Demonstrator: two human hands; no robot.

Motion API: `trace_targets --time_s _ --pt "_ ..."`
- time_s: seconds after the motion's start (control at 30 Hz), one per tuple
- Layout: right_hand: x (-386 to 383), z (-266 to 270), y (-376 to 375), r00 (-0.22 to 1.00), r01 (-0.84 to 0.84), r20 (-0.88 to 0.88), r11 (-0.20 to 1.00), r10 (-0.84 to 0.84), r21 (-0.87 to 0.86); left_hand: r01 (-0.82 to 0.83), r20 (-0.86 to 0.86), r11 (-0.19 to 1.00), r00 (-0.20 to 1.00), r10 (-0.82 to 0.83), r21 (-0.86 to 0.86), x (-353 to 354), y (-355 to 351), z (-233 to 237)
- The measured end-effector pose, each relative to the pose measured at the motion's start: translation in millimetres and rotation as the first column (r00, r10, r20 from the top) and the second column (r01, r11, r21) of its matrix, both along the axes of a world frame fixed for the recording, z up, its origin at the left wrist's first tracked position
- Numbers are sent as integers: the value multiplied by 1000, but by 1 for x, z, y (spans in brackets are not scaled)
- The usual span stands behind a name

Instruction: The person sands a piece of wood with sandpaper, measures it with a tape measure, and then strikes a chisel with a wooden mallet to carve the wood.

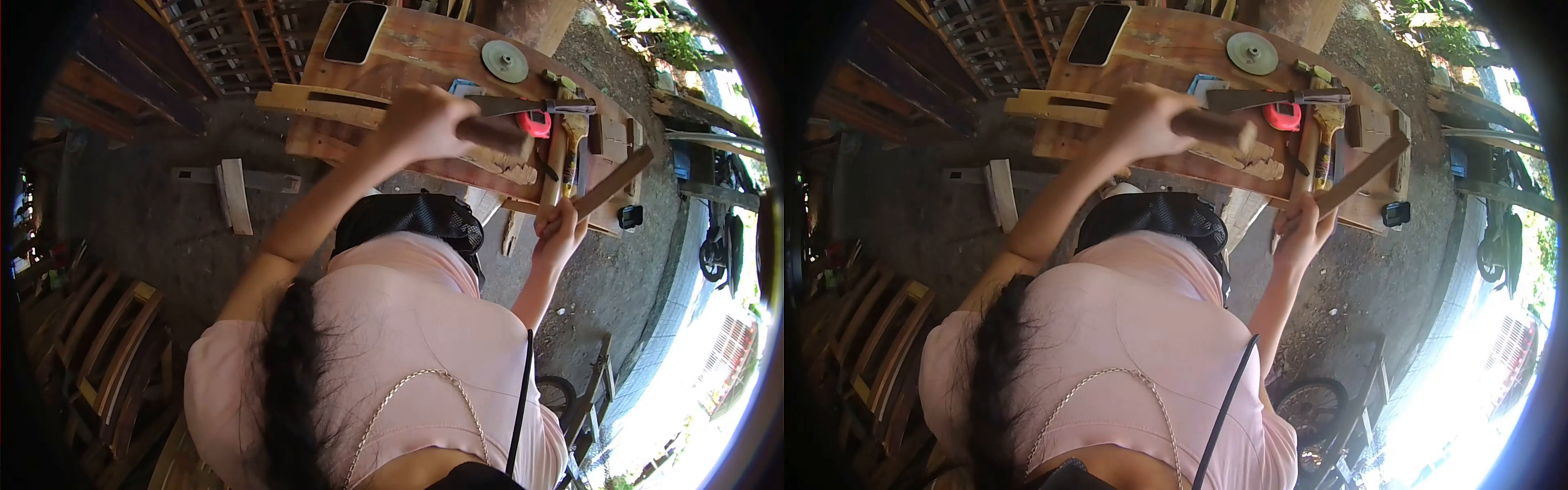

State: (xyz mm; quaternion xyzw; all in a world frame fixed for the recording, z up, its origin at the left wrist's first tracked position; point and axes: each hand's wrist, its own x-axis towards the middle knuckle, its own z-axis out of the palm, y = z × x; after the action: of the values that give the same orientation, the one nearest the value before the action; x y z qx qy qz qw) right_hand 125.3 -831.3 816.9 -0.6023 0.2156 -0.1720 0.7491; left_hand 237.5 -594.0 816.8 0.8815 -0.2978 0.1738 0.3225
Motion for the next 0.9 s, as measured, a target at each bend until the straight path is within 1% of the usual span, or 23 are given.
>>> trace_targets --time_s 0.03,0.07,0.1,0.13,0.17,0.23,0.27,0.3,0.33,0.37,0.43,0.5,0.57,0.6,0.7,0.73,0.8,0.83,0.87,0.9 --pt "-9 -8 -11 998 56 5 998 -56 -20 84 1 996 996 -84 24 -9 -29 -3" --pt "-18 -9 -18 998 61 7 998 -61 -21 166 -111 986 980 -165 -5 -21 -57 1" --pt "-28 -8 -24 994 111 -17 994 -111 -9 247 -97 969 964 -247 -13 -28 -84 -10" --pt "-38 -8 -31 986 161 -43 987 -161 1 323 -151 946 937 -316 23 -36 -103 -4" --pt "-46 -11 -40 985 168 -42 986 -168 -1 351 -157 933 929 -336 79 -42 -121 -8" --pt "-64 -13 -62 966 251 -44 965 -254 -74 372 -187 923 918 -350 101 -50 -141 -14" --pt "-72 -10 -72 963 262 -41 958 -268 -121 379 -191 920 915 -356 98 -52 -144 -15" --pt "-79 -6 -80 961 267 -46 956 -274 -124 347 -235 936 917 -323 68 -52 -145 -16" --pt "-81 7 -85 925 372 -25 915 -380 -154 310 -281 950 916 -287 39 -51 -147 -15" --pt "-83 21 -89 879 469 1 864 -477 -183 310 -286 950 914 -288 36 -49 -149 -12" --pt "-83 48 -97 772 628 77 738 -631 -246 273 -328 962 910 -254 11 -42 -150 -3" --pt "-101 51 -142 790 611 263 744 -553 -271 233 -326 972 921 -214 20 -39 -151 1" --pt "-97 79 -139 748 654 356 714 -560 -251 229 -309 973 928 -208 32 -38 -150 6" --pt "-88 88 -131 669 740 376 622 -641 -256 234 -325 972 921 -215 20 -39 -149 9" --pt "-87 90 -136 657 744 421 629 -625 -227 229 -320 973 924 -208 29 -42 -148 8" --pt "-93 72 -146 768 602 454 750 -451 -273 222 -319 975 926 -202 28 -42 -149 7" --pt "-65 46 -76 800 577 385 766 -460 -284 181 -312 983 935 -168 14 -43 -150 4" --pt "-68 39 -46 974 225 121 908 -194 -353 175 -310 985 937 -163 11 -42 -149 3" --pt "-71 32 -29 982 -154 -152 937 110 -315 141 -340 990 931 -130 8 -39 -147 1" --pt "-74 28 -36 983 -151 -148 937 109 -315 111 -370 994 924 -101 8 -35 -145 0"
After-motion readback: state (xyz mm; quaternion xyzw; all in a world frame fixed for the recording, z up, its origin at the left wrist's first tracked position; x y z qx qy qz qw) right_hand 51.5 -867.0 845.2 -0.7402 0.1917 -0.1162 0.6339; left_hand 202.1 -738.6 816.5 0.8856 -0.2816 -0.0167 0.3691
